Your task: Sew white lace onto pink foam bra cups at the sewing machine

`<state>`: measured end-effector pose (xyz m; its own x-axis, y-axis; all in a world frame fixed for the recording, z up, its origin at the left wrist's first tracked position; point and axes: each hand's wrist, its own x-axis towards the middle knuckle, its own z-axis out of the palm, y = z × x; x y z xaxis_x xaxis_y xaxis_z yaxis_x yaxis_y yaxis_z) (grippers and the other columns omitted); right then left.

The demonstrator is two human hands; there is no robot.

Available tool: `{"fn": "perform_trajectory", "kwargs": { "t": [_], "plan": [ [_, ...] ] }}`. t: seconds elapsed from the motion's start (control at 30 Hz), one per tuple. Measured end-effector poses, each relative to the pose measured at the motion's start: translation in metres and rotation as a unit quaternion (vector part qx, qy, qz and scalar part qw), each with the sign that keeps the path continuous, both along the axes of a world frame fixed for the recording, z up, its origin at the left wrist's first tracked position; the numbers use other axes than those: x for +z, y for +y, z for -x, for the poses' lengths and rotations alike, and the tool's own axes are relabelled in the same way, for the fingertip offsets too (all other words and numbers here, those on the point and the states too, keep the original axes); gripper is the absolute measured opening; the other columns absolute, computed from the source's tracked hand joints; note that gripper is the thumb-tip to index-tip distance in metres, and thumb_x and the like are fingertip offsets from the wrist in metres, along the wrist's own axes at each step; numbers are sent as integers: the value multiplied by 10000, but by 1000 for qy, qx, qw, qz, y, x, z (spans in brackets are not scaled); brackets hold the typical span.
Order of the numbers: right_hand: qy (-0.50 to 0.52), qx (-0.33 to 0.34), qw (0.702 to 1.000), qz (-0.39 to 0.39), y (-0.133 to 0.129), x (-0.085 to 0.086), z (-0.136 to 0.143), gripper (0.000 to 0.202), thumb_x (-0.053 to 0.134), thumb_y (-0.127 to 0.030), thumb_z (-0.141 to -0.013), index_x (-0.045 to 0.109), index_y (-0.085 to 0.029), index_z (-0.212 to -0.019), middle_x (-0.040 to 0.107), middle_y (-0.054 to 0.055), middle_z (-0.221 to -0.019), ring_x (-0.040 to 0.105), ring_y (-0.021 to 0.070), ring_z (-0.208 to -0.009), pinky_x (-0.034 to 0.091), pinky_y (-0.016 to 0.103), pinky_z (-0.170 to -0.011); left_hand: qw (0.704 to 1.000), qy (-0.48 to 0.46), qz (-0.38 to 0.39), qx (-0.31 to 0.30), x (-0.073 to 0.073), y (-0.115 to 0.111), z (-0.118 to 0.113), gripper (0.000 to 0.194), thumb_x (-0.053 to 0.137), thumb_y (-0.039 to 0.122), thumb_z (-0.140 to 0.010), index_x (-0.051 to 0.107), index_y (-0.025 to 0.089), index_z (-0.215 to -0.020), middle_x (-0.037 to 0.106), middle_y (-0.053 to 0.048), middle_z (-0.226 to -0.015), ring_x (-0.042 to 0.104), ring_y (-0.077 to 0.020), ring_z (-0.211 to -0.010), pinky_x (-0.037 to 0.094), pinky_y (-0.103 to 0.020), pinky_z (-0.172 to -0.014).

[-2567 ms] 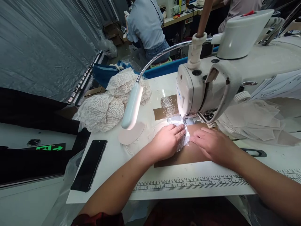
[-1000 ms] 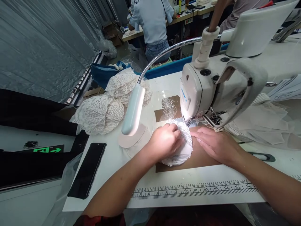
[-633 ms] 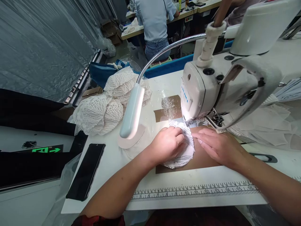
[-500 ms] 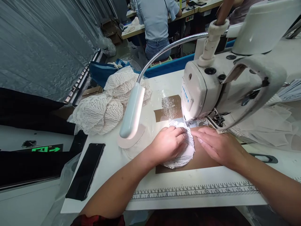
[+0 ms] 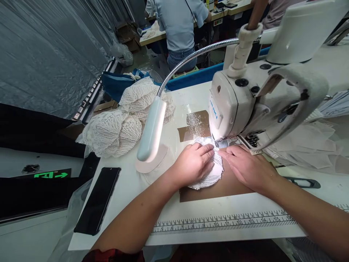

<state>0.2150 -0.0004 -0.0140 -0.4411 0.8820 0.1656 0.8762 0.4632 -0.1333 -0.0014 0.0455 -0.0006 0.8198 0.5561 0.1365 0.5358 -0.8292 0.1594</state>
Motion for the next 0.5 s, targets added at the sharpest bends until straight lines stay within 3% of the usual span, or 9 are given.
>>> {"fn": "perform_trajectory", "kwargs": {
  "t": [0.23,0.5],
  "plan": [
    [88,155,984,-9,-9,-2,-7,282,437,-108,-879,692,-156,-992,573,39,-737,432,179,-688,302,308,-605,999,-31,11,8,3,2,4,360,442,320,-970,635,100,-1180,635,-142,-1206,586,-246,-966,499,-396,-835],
    [135,172,976,16,-12,-2,-8,276,451,-103,-879,697,-151,-995,585,45,-733,441,186,-703,327,307,-636,999,-14,26,-22,2,0,3,309,422,308,-982,668,138,-1063,663,-90,-980,580,-210,-866,459,-354,-785]
  ]
}}
